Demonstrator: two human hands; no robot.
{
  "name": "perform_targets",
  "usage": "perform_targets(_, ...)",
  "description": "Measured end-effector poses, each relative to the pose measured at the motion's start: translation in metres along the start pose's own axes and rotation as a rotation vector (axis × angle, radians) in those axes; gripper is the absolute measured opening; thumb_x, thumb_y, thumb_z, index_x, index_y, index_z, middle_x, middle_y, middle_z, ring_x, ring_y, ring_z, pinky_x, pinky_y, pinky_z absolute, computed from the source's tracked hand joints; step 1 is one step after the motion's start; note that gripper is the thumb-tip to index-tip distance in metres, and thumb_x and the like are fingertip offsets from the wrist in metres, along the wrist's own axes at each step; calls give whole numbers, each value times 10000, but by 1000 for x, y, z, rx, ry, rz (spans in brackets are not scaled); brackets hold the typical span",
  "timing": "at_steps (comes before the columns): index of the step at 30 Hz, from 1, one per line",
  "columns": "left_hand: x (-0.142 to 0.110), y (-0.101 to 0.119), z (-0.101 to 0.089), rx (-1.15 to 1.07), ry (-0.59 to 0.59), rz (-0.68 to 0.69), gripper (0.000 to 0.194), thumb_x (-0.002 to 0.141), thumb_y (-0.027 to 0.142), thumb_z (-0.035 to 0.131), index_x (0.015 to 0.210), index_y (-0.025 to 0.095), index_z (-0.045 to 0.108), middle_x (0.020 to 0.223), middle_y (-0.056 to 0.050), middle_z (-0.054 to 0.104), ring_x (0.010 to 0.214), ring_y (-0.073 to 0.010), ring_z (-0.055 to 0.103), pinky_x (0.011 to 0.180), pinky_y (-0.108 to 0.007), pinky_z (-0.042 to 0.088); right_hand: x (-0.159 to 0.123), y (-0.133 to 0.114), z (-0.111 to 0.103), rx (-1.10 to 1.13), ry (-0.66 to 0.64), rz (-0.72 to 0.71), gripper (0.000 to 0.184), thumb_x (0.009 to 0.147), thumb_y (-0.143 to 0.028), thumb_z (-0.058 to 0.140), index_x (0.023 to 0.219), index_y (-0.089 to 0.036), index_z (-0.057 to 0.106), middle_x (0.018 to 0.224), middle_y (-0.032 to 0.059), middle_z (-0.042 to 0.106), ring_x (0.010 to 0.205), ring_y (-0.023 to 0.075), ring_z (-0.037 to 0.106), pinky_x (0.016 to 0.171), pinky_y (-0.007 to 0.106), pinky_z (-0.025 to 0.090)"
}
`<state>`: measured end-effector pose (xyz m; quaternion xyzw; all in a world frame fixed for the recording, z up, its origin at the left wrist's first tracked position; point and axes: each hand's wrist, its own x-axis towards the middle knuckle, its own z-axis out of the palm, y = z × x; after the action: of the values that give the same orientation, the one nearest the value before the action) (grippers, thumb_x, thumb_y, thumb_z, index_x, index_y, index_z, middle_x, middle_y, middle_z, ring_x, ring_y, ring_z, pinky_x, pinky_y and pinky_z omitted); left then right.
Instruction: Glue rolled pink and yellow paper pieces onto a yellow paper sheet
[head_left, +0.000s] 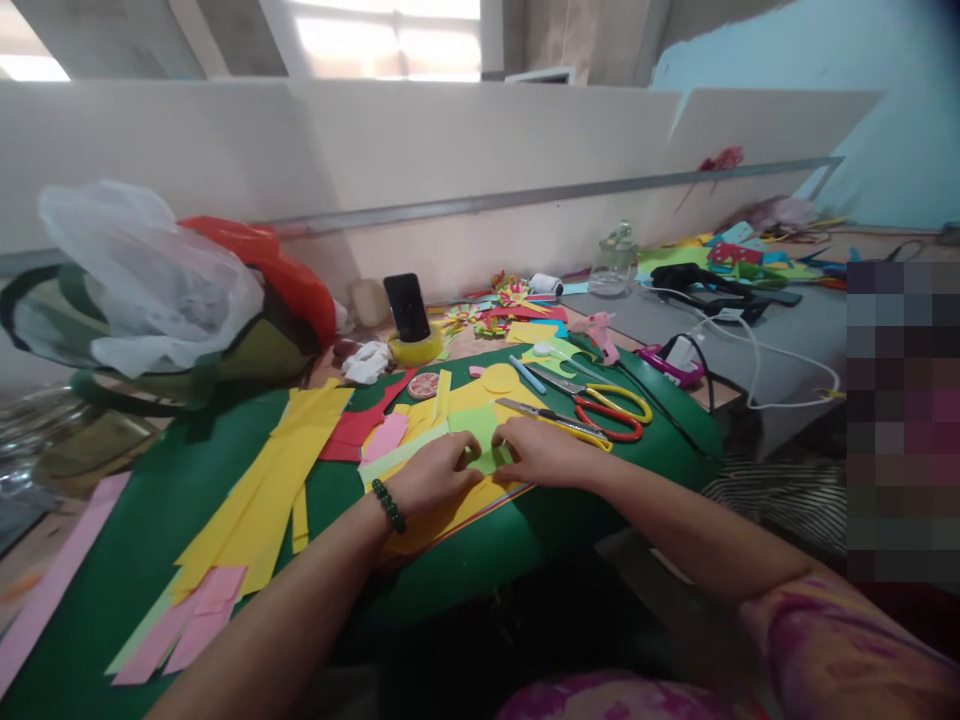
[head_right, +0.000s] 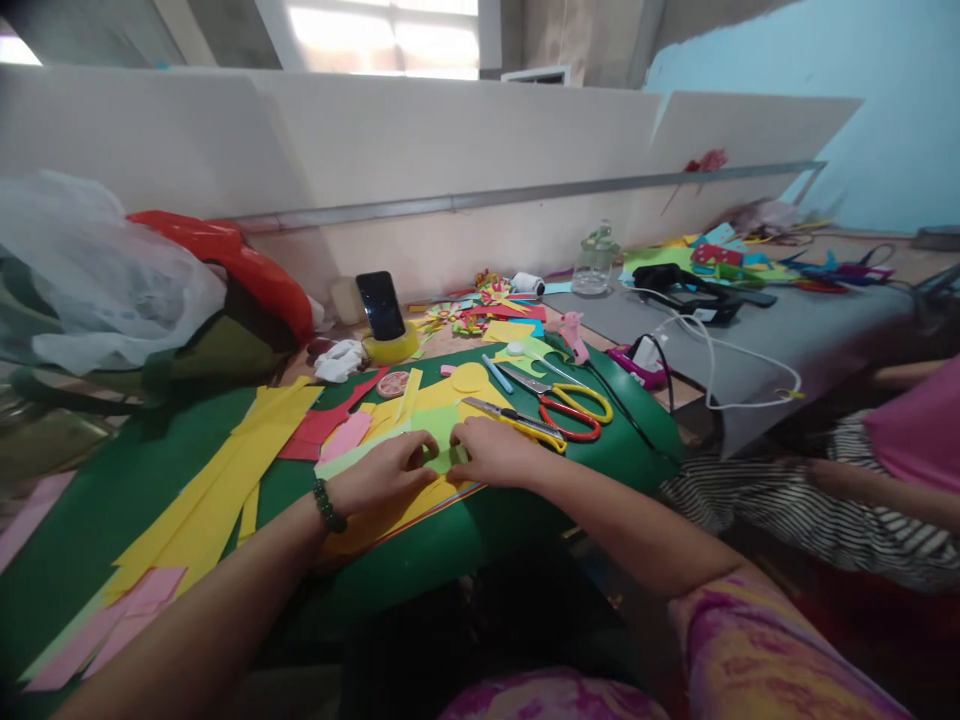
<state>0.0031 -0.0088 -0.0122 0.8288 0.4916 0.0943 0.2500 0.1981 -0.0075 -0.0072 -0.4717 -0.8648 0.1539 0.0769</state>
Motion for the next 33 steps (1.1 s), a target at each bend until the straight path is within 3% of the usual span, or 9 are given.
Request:
perform_targets(2,1,-1,0,37,40,36,73,737,239,574,774,193,530,751,-6,533,728,-183,505,628,-290,361,5,1,-1,55,-68,-2,273,729,-386,744,890,-175,682,819,40,648,726,176,565,591,255,362)
perform_targets(5,2,-3,0,8,66,79,42,710,176,561,711,192,522,765,-13,544,726,-175,506,653,-295,391,9,2,-2,102,-9,-53,127,732,-267,737,741,-168,657,741,10,617,691,139,528,581,230,319)
perform_targets(7,3,-6,-3,-95,118,69,116,702,187,586,816,191,565,792,-11,575,725,-171,525,665,-298,420,12,2,-6,152,109,-69,118,749,-211,718,693,-166,624,683,-14,587,659,119,508,583,220,317)
perform_targets(10,2,-9,-14,-291,431,9,512,660,359,716,1112,184,555,995,-64,628,855,-205,579,732,-327,469,19,0,-17,171,381,-109,115,775,-169,684,702,-171,594,654,-31,569,597,103,484,575,217,329)
perform_targets(12,1,-10,-23,-480,567,-83,621,671,553,692,1135,159,565,1013,-99,645,871,-224,609,716,-333,485,25,-2,-23,77,593,-184,83,810,-148,627,739,-178,595,693,-11,589,600,112,492,582,229,345)
perform_targets(15,-2,-10,-30,-863,442,-193,643,711,737,550,900,131,652,807,-99,682,767,-220,654,674,-320,498,35,-8,-23,-149,779,-364,158,869,-118,508,772,-188,612,759,38,620,690,147,545,615,251,372)
perform_targets(20,-1,-13,-28,-1078,471,-126,499,547,608,788,668,143,652,634,-13,649,621,-135,600,676,-281,505,44,-16,0,-379,806,-657,243,917,-106,454,787,-188,641,721,40,617,690,158,540,616,268,385)
perform_targets(29,3,-13,-21,-1206,448,-106,430,586,487,815,820,142,710,759,-29,709,664,-130,626,700,-277,510,46,-12,7,-301,805,-692,247,931,-126,452,925,-205,686,887,71,653,788,179,535,740,310,460)
perform_targets(33,0,-10,-21,-1061,426,-98,407,618,496,782,814,147,708,781,-39,719,703,-152,649,678,-268,498,54,-8,12,-5,786,-674,196,956,-237,496,906,-220,685,834,50,649,787,167,560,748,308,483)
